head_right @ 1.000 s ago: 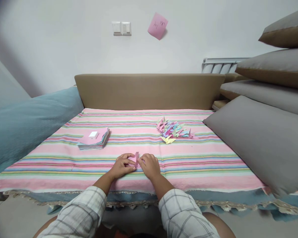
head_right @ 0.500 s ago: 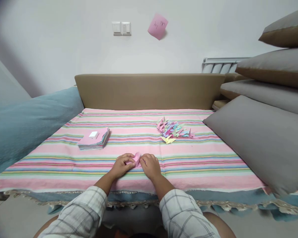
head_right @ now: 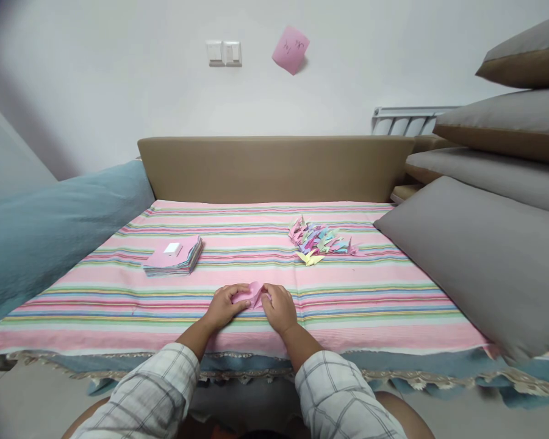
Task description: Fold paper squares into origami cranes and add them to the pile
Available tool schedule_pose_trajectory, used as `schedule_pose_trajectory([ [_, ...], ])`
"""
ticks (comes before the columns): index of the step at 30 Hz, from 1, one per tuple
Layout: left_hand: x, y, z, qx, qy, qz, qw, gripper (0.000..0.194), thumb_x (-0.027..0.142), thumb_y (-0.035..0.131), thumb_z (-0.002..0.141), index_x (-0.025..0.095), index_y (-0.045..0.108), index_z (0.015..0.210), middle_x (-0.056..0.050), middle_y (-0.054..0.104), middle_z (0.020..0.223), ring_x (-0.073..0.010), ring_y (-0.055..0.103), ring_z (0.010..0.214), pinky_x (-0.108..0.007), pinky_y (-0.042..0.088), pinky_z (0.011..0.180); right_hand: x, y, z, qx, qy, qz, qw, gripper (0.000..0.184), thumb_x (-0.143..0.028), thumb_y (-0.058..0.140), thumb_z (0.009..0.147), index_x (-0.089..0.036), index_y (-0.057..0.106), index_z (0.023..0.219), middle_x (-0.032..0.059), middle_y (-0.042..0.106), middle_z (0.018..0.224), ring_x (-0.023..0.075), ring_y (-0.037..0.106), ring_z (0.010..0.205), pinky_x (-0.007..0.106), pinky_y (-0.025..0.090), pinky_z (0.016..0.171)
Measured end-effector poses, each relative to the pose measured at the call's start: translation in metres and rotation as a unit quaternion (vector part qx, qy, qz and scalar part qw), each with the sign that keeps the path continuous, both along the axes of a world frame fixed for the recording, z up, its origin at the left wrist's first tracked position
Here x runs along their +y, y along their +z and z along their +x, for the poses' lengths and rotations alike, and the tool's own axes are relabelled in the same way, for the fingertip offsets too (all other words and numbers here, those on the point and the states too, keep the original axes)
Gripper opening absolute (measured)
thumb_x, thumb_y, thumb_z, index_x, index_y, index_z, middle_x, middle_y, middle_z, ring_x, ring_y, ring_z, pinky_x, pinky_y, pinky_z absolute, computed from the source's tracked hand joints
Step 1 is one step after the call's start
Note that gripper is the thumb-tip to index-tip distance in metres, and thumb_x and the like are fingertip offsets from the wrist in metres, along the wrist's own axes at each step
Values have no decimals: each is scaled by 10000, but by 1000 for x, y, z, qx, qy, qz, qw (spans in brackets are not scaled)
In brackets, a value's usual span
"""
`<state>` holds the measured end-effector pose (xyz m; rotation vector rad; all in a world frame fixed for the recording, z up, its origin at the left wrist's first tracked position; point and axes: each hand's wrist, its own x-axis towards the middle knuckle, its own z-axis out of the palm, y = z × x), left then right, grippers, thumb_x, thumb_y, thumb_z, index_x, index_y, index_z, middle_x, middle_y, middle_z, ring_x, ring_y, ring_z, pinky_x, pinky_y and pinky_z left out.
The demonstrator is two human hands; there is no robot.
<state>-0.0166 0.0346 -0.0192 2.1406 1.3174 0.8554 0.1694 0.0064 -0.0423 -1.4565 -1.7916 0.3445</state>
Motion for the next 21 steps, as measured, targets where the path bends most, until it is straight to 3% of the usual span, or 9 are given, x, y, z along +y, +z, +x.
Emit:
schedule_pose_trajectory([
  [5,0,-1,0,15,-3,12,1000,246,362,702,692,277,685,922,6,667,1120,-214,570,1054,-408,358,994,-2,-9,3,75,16,52,996,382,-298,452,841,-190,495,1204,71,631,1043,200,554,999,366,419,918],
  [11,2,-2,-1,63,-12,16,998,177,427,658,725,324,728,851,9,626,1191,-233,526,1105,-427,329,1010,-5,-11,2,45,17,106,993,529,-330,493,838,-188,370,1332,95,588,1149,203,544,1055,387,446,930],
  [16,1,-1,0,97,-39,24,994,216,461,604,767,370,713,930,15,584,1242,-244,484,1138,-444,307,1009,-6,-11,2,-23,32,161,986,491,-357,476,856,-209,394,1317,109,495,1274,236,431,1198,444,374,1006],
  [21,-1,7,1,150,-58,31,986,267,497,579,774,391,687,994,0,554,1276,-275,460,1159,-480,305,983,-5,-14,3,-4,31,136,990,474,-364,447,862,-182,410,1298,118,500,1261,238,437,1186,437,360,1007],
])
